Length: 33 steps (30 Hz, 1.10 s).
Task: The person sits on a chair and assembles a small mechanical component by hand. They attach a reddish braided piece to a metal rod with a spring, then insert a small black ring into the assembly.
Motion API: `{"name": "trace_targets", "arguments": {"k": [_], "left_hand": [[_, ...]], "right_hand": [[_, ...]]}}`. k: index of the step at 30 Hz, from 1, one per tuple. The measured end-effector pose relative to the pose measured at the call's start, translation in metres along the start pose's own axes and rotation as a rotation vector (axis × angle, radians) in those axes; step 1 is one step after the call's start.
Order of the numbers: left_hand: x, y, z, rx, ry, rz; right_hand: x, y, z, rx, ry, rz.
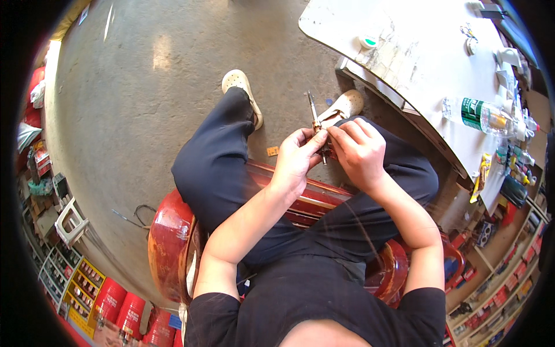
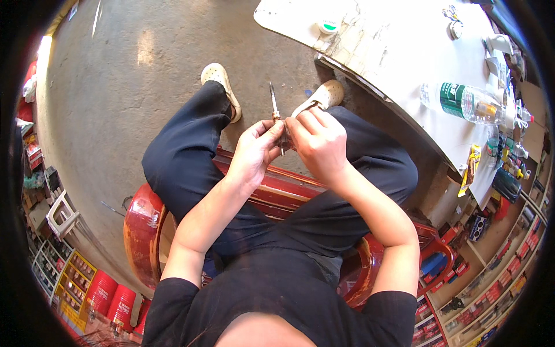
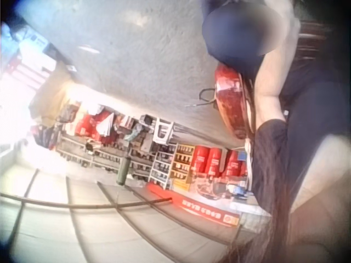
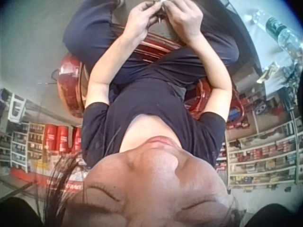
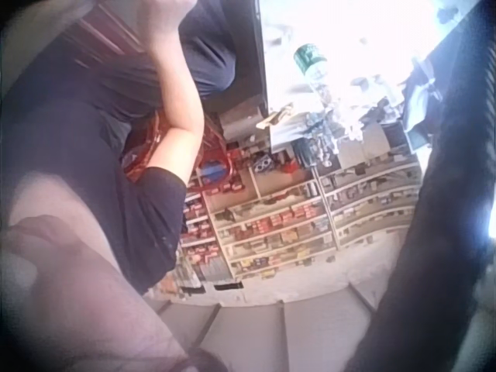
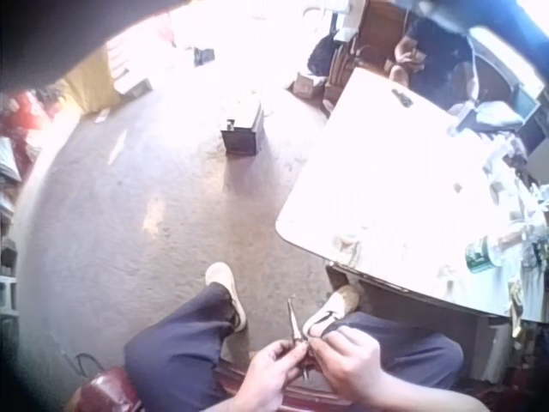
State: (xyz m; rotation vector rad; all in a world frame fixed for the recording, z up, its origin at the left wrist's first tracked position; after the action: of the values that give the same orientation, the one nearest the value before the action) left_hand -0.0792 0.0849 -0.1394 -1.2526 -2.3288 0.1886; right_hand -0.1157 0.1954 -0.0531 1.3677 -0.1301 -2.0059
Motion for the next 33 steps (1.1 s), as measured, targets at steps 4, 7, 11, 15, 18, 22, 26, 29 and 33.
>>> {"name": "trace_targets", "arguments": {"k": [4, 7, 11, 15, 18, 22, 26, 29, 33], "left_hand": [[-0.001, 0.004, 0.005, -0.003, -0.011, 0.012], [-0.001, 0.010, 0.007, 0.050, -0.008, 0.068], [0.000, 0.015, 0.009, 0.156, -0.035, 0.162], [-0.001, 0.016, 0.010, 0.244, -0.014, 0.281], [-0.001, 0.013, 0.007, 0.298, 0.027, 0.331], [0.004, 0.008, 0.001, 0.200, 0.042, 0.224], [0.001, 0.012, 0.005, 0.143, 0.056, 0.252], [0.001, 0.013, 0.006, 0.106, 0.108, 0.238], [0.004, 0.011, 0.003, 0.106, 0.119, 0.226]], "right_hand": [[0.000, -0.003, 0.000, 0.001, 0.052, -0.017], [0.005, -0.029, -0.010, 0.325, 0.065, 0.085], [0.008, -0.032, -0.015, 0.345, 0.170, 0.020], [0.009, -0.030, -0.023, 0.298, 0.287, 0.008], [0.006, -0.030, -0.025, 0.352, 0.242, 0.093], [0.000, -0.030, -0.027, 0.406, 0.083, 0.237], [-0.002, -0.033, -0.033, 0.512, 0.015, 0.354], [0.001, -0.038, -0.039, 0.610, 0.030, 0.449], [0.007, -0.044, -0.049, 0.791, 0.055, 0.599]]}}
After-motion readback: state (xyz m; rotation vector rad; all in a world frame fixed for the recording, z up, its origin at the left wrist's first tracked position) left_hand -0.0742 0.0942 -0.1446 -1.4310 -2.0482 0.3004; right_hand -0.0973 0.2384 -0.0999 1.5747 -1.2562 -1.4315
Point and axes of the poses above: each hand's wrist, its own z-axis towards the middle knuckle, its own x-axis out of the palm, y = z × x, the point moved 6 cm from there along z, towards the middle knuckle, and after that the axes turned 12 degrees about -y, right-handed, at the moved point
